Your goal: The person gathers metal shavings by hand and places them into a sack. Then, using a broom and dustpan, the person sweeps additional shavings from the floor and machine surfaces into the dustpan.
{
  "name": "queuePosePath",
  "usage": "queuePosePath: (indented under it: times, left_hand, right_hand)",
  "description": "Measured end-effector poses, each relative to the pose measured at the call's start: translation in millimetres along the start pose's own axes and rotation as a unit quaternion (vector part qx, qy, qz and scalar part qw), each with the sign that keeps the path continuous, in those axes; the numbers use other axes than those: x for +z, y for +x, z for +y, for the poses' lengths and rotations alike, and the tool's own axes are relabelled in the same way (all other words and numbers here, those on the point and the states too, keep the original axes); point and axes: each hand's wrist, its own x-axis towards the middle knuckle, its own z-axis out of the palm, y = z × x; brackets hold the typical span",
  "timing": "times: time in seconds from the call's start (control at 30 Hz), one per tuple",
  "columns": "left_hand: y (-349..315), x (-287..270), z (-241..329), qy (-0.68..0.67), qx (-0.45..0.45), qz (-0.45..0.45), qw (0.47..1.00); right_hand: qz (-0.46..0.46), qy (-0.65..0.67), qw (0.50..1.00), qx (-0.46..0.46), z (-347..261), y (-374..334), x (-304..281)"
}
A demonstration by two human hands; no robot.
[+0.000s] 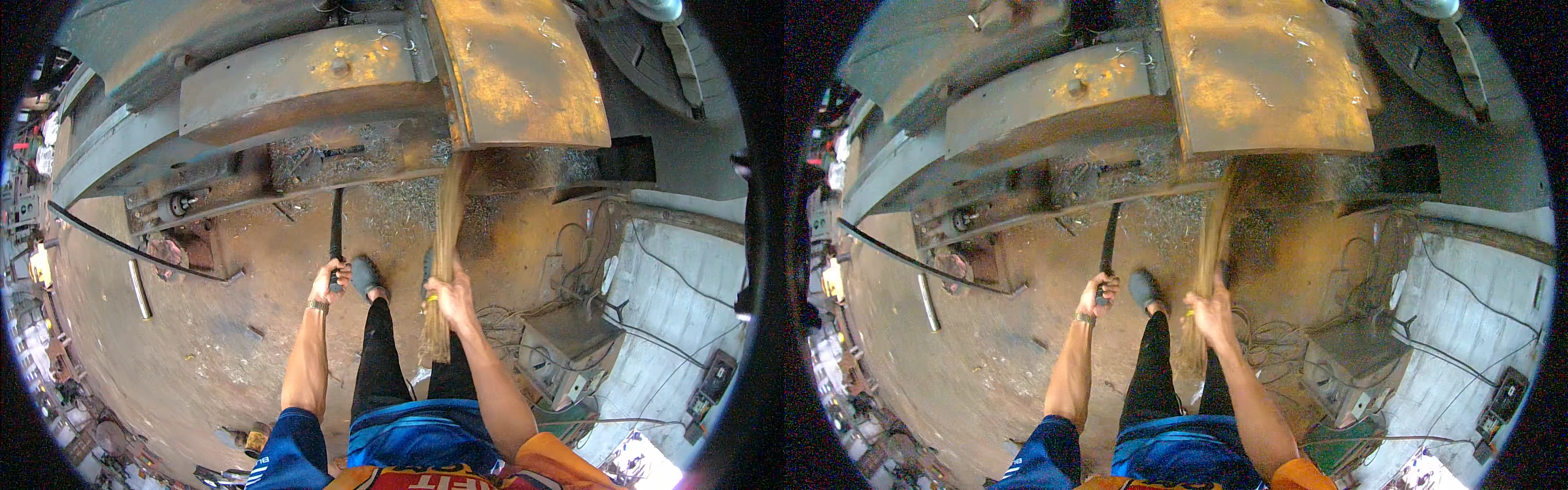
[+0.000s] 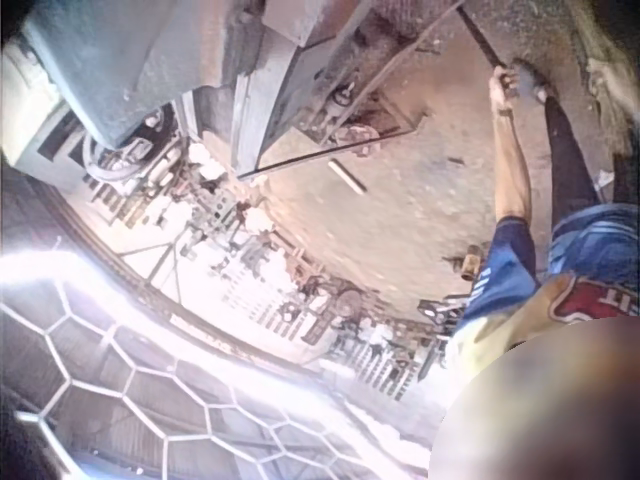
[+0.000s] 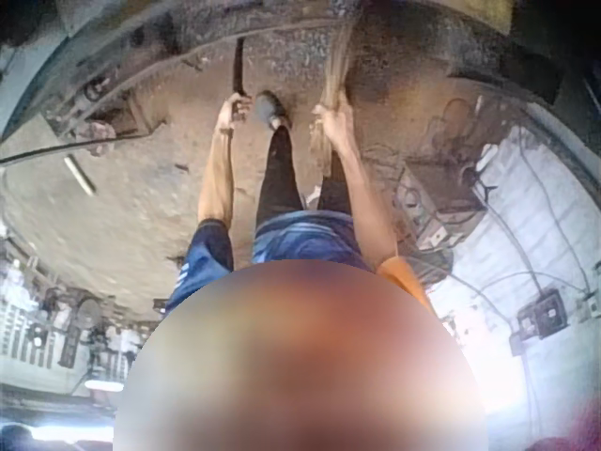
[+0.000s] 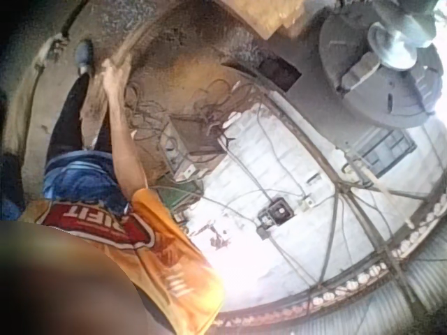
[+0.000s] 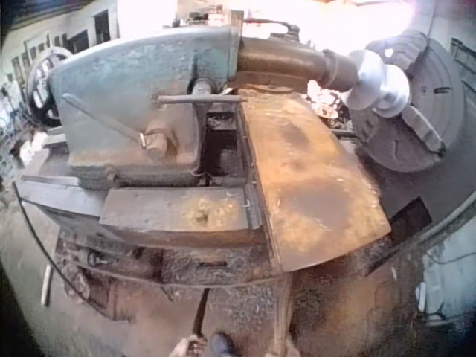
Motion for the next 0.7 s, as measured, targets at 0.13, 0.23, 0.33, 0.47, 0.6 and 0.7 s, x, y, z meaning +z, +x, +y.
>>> queuePosePath:
  times: [0.13,0.23,0.33,0.47,0.6,0.7]
  left_hand:
    - [-1.5,5.2,-9.4,-0.025,-0.01,0.015,1.0]
    - [-3.0,8.0,-15.5,0.008,0.004,0.006,1.0]
    - [-7.3,10.0,-19.2,-0.021,-0.002,-0.002,1.0]
    - [-12.9,11.3,-24.0,-0.056,-0.01,0.012,0.998]
    - [-19.6,9.4,-28.2,-0.012,0.01,0.028,0.999]
    - [-20.6,8.6,-31.5,-0.003,0.018,0.024,1.0]
  right_hand:
    - [-0.009,-0.006,1.0,-0.015,-11.9,-26.3,3.0]
    - [0.036,-0.038,0.998,0.019,-25.0,-57.3,-35.0]
    - [0.06,-0.036,0.997,0.025,-27.0,-64.6,-60.6]
    - [0.043,-0.056,0.997,0.031,-1.1,-32.0,-40.3]
    - [-0.046,-0.031,0.998,-0.019,24.7,-23.3,-5.4]
    - [-0.023,-0.075,0.996,-0.045,15.8,-50.1,-16.6]
